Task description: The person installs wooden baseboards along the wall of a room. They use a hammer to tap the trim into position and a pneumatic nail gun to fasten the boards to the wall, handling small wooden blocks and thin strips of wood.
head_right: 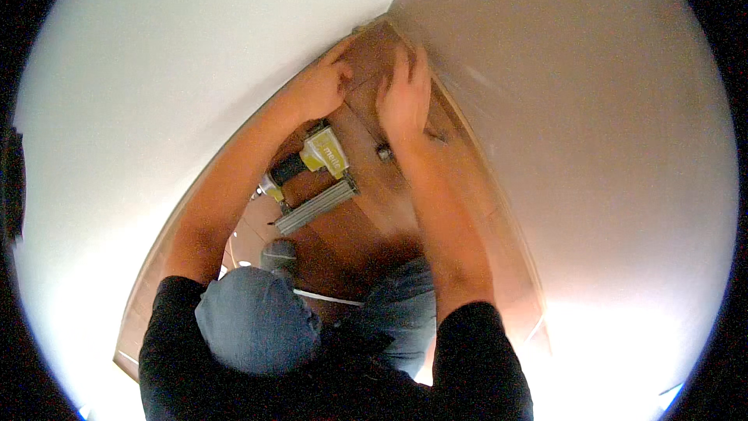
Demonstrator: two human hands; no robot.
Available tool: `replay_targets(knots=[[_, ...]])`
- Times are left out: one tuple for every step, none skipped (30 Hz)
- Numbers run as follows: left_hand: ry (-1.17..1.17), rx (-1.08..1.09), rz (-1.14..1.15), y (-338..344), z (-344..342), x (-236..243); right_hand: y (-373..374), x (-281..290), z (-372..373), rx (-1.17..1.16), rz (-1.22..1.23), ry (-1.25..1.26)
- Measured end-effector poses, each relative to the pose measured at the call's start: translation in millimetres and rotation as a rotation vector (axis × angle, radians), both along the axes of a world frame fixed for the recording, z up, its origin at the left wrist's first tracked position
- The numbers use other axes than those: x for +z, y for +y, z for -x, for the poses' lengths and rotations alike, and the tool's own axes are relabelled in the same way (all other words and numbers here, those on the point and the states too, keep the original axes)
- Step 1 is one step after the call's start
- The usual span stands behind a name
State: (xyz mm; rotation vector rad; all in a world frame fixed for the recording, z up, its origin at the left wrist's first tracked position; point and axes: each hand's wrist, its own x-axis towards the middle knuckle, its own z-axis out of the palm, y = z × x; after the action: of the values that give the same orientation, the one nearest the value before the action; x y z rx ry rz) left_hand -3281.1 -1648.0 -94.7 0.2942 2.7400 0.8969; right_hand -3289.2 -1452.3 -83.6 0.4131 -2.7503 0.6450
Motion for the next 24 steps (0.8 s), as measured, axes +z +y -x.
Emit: replay_targets(knots=[[-0.032, 0.025, -0.021, -3, -7, 3, 6, 6, -32, -0.03, 0.13, -0.036], [-0.062, 0.05, -0.041, -5, -12, 5, 13, 8, -65, -0.081, 0.195, -0.097], [-0.061, 0.034, -0.03, -9, -22, 7, 18, 8, -98, -0.124, 0.262, -0.161], [-0.015, 0.046, -0.054, -12, -31, 9, 24, 8, -127, -0.155, 0.304, -0.217], [0.029, 0.061, -0.071, -19, -40, 10, 26, 6, -152, -0.18, 0.353, -0.275], [0.024, 0.05, -0.058, -27, -51, 10, 28, -1, -174, -0.19, 0.367, -0.28], [0.092, -0.002, -0.008, -36, -60, 9, 29, -8, -193, -0.211, 0.4, -0.325], [0.161, -0.059, 0.04, -42, -65, 9, 26, -8, -196, -0.235, 0.433, -0.368], [0.159, -0.071, 0.051, -51, -70, 9, 25, -11, -192, -0.245, 0.447, -0.368], [0.202, -0.147, 0.132, -64, -82, 14, 17, 2, -184, -0.183, 0.49, -0.328], [0.25, -0.238, 0.193, -70, -85, 13, 16, 8, -176, -0.139, 0.519, -0.278], [0.241, -0.254, 0.194, -75, -87, 7, 16, 6, -172, -0.156, 0.525, -0.283], [0.255, -0.316, 0.209, -81, -87, 6, 14, 4, -167, -0.117, 0.558, -0.265], [0.268, -0.378, 0.224, -86, -86, 4, 11, 3, -165, -0.078, 0.591, -0.245], [0.266, -0.387, 0.232, -88, -83, 0, 10, -2, -166, -0.085, 0.602, -0.244], [0.287, -0.425, 0.23, -84, -79, -2, 9, -12, -172, -0.088, 0.608, -0.273], [0.304, -0.461, 0.225, -80, -76, -4, 8, -14, -176, -0.09, 0.612, -0.306], [0.294, -0.465, 0.227, -78, -75, -4, 9, -16, -178, -0.093, 0.617, -0.315], [0.315, -0.485, 0.245, -76, -72, -5, 11, -14, -175, -0.092, 0.614, -0.332], [0.336, -0.505, 0.263, -73, -72, -5, 11, -12, -175, -0.09, 0.611, -0.35], [0.329, -0.504, 0.265, -71, -73, -5, 8, -10, -182, -0.089, 0.614, -0.356], [0.315, -0.529, 0.254, -69, -70, -6, 4, -7, -191, -0.032, 0.564, -0.411], [0.3, -0.551, 0.247, -69, -68, -4, -3, -2, -200, 0.029, 0.517, -0.463], [0.302, -0.558, 0.253, -69, -66, -3, -11, 5, -209, 0.025, 0.525, -0.459]])
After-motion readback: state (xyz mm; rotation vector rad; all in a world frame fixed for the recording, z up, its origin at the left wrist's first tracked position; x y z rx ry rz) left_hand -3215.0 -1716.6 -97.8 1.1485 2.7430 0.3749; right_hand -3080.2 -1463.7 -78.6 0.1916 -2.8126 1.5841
